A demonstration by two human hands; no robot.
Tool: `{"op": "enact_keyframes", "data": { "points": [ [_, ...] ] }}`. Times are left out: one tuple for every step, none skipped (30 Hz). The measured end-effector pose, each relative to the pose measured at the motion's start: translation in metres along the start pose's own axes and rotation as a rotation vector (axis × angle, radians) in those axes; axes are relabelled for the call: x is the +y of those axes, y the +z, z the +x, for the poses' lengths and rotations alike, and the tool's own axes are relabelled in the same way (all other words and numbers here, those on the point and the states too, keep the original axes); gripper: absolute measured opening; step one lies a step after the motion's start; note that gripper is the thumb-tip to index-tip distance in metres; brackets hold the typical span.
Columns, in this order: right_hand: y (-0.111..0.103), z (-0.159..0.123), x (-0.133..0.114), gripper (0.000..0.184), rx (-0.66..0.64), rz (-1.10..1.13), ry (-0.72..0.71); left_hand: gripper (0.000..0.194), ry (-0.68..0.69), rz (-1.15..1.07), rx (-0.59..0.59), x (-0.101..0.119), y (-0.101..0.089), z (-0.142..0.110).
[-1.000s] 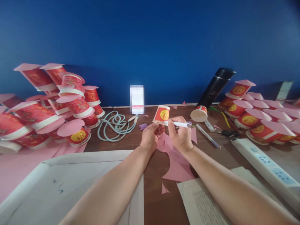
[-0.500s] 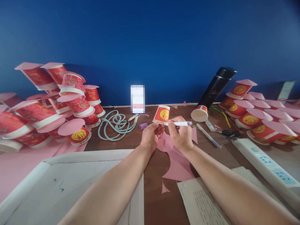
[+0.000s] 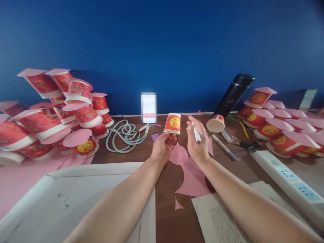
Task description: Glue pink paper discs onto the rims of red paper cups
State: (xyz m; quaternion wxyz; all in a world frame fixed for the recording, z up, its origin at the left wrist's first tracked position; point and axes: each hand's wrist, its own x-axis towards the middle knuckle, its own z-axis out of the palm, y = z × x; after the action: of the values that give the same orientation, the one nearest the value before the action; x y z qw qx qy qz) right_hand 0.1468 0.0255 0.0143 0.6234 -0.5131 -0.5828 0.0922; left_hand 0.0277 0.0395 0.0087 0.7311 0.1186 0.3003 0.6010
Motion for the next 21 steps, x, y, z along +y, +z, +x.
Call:
{"op": "enact_keyframes", "data": {
  "points": [
    [0.001,0.002,0.003,0.034,0.021,0.023,0.051,0.005,-0.016,-0.002,-0.015,0.000,0.000,-0.001],
    [0.001,0.003,0.007,0.037,0.037,0.046,0.111,0.005,-0.034,-0.003,-0.034,0.001,0.000,-0.002],
    [0.001,0.005,0.010,0.040,0.042,0.070,0.185,0.005,-0.052,-0.001,-0.054,0.001,0.000,-0.003],
    [0.001,0.006,0.012,0.043,0.029,0.100,0.267,0.005,-0.071,0.005,-0.071,0.001,0.000,-0.004],
    [0.002,0.007,0.015,0.045,0.006,0.135,0.350,0.005,-0.089,0.016,-0.083,0.001,0.000,-0.005],
    [0.002,0.008,0.016,0.047,-0.024,0.176,0.425,0.005,-0.106,0.029,-0.092,0.001,0.000,-0.005],
    [0.002,0.008,0.017,0.048,-0.052,0.222,0.482,0.004,-0.119,0.042,-0.098,0.001,0.000,-0.005],
    [0.003,0.008,0.017,0.049,-0.072,0.261,0.516,0.004,-0.127,0.054,-0.103,0.001,0.000,-0.005],
    [0.003,0.008,0.016,0.050,-0.079,0.288,0.532,0.003,-0.131,0.065,-0.105,0.001,0.000,-0.005],
    [0.004,0.008,0.016,0.051,-0.078,0.303,0.536,0.003,-0.130,0.073,-0.106,0.000,0.000,-0.005],
    [0.004,0.008,0.015,0.051,-0.072,0.305,0.536,0.004,-0.126,0.081,-0.105,0.000,0.000,-0.005],
    [0.005,0.008,0.014,0.051,-0.065,0.300,0.537,0.004,-0.123,0.091,-0.107,0.000,0.000,-0.005],
    [0.005,0.008,0.014,0.051,-0.055,0.291,0.540,0.005,-0.119,0.102,-0.115,-0.001,0.000,-0.005],
    [0.005,0.008,0.014,0.050,-0.044,0.281,0.541,0.007,-0.114,0.117,-0.135,-0.001,0.000,-0.006],
    [0.005,0.008,0.015,0.050,-0.033,0.273,0.540,0.009,-0.108,0.133,-0.166,-0.002,0.000,-0.007],
    [0.005,0.008,0.016,0.050,-0.024,0.267,0.535,0.013,-0.102,0.150,-0.203,-0.003,0.000,-0.007],
    [0.005,0.008,0.018,0.050,-0.017,0.261,0.526,0.016,-0.098,0.167,-0.242,-0.004,0.000,-0.008],
    [0.005,0.007,0.019,0.050,-0.015,0.254,0.515,0.019,-0.096,0.184,-0.274,-0.005,0.001,-0.009],
    [0.006,0.006,0.021,0.049,-0.016,0.248,0.505,0.021,-0.094,0.197,-0.298,-0.006,0.001,-0.010],
    [0.006,0.006,0.023,0.049,-0.019,0.242,0.497,0.021,-0.093,0.207,-0.310,-0.006,0.002,-0.010],
    [0.007,0.005,0.024,0.049,-0.023,0.239,0.492,0.022,-0.091,0.213,-0.312,-0.007,0.002,-0.010]
  ]
}}
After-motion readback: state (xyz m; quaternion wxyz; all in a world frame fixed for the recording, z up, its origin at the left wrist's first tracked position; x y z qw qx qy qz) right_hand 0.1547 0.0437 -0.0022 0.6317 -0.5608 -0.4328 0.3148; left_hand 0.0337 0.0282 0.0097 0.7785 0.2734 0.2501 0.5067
